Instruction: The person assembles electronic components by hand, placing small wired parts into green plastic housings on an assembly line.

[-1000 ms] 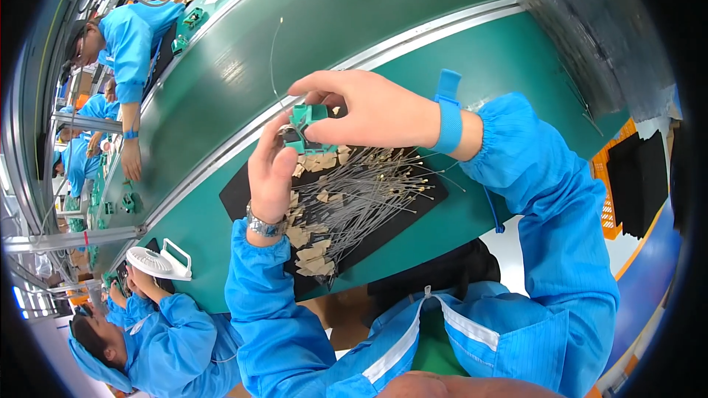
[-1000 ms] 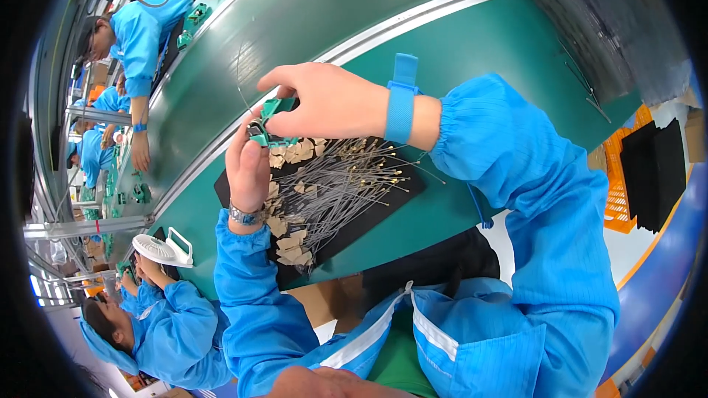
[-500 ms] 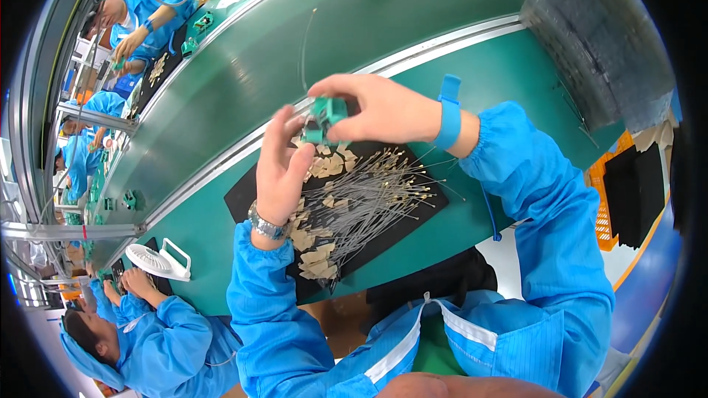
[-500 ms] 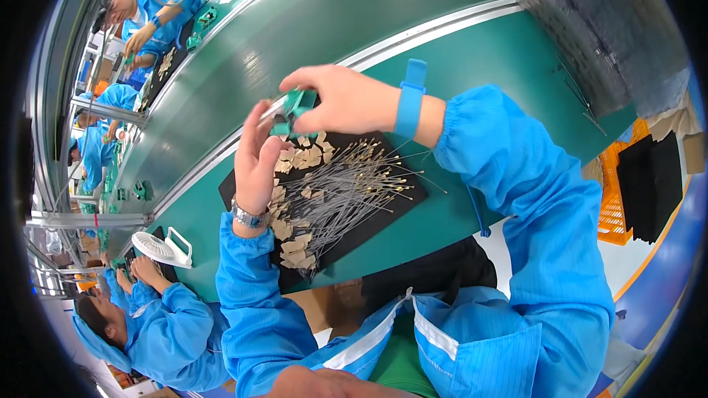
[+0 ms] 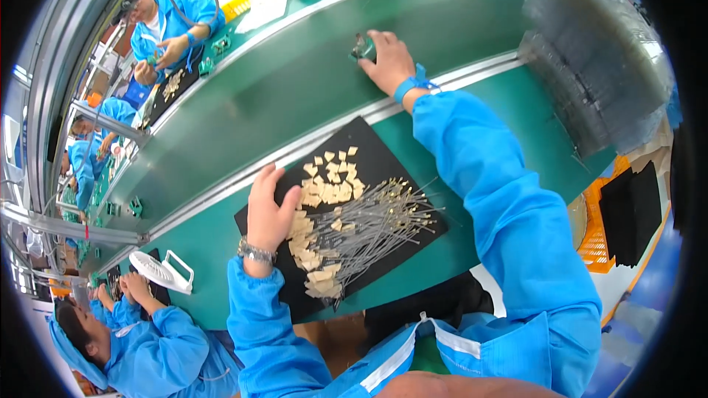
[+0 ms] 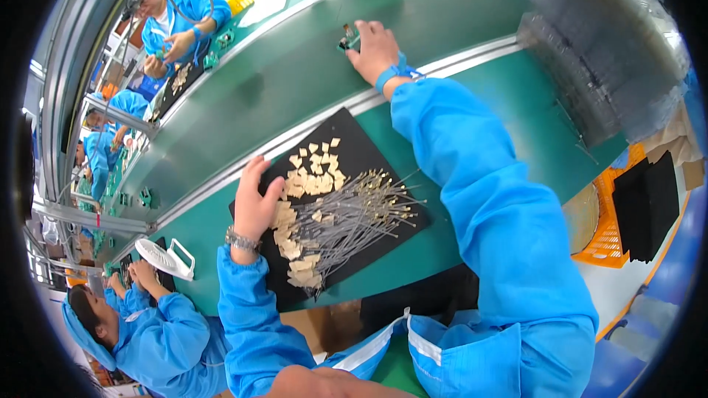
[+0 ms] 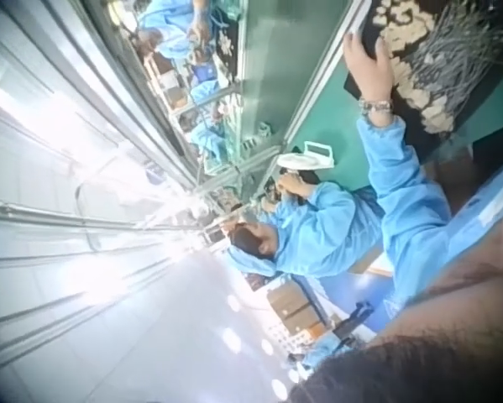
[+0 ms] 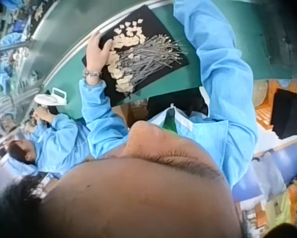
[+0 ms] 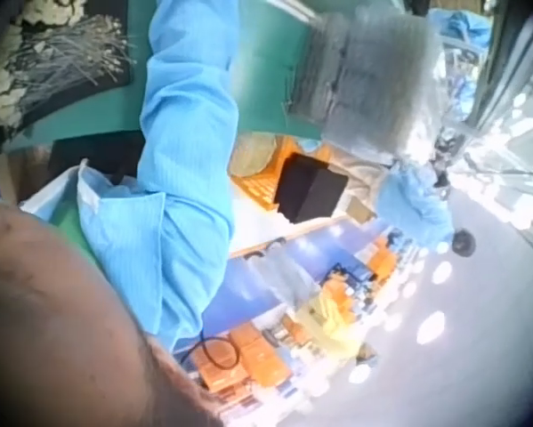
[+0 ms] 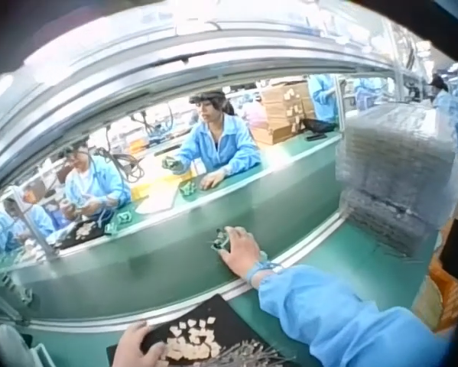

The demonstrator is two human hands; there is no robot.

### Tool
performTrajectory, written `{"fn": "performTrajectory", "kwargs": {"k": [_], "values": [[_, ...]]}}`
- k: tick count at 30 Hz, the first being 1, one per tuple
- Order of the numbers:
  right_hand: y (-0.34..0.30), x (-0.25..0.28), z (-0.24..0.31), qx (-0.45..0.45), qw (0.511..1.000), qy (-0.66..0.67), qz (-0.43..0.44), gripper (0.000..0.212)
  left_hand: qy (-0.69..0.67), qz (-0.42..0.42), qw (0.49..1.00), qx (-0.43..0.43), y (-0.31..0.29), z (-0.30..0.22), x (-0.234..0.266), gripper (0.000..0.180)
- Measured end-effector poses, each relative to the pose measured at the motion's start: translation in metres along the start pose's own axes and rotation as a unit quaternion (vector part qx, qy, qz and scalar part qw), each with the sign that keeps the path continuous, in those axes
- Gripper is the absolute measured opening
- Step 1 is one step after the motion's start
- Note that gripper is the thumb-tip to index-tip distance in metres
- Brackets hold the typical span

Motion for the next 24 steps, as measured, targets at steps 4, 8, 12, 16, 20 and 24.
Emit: {"fn": "performTrajectory", "kwargs": {"k": [4, 8, 12, 16, 20, 24], "values": [[0.006, -0.003, -0.001, 0.006, 1.0, 0.02, -0.014, 0.065, 0.02, 0.013, 1.0, 0.013, -0.004, 0.001, -0.002, 0.047], [0.011, -0.007, -0.006, -0.044, 0.996, -0.057, 0.057, 0.07, 0.021, 0.018, 0.999, 0.021, -0.007, 0.005, -0.002, 0.047], [0.006, 0.014, 0.009, -0.041, 0.993, -0.109, -0.008, 0.07, -0.015, -0.005, 1.0, 0.018, -0.01, 0.007, 0.003, 0.046], [-0.024, 0.042, 0.031, 0.083, 0.981, 0.128, 0.117, 0.042, -0.005, 0.003, 1.0, -0.005, -0.009, 0.005, 0.006, 0.046], [-0.084, 0.099, 0.091, 0.245, 0.92, 0.192, 0.239, 0.039, 0.043, 0.044, 0.996, -0.068, -0.011, -0.013, 0.013, 0.046], [-0.117, 0.119, 0.107, 0.29, 0.897, 0.134, 0.305, 0.043, 0.048, 0.077, 0.99, -0.11, -0.015, -0.031, 0.009, 0.04]]}}
Point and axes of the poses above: each hand's wrist, its own y-axis towards the middle knuckle, its own x-axis out of the back of the hand, z = x × y, the point moved 4 cm from there along y, towards the middle knuckle, and after that the axes turned 12 degrees about -z, right-handed, at the moved point
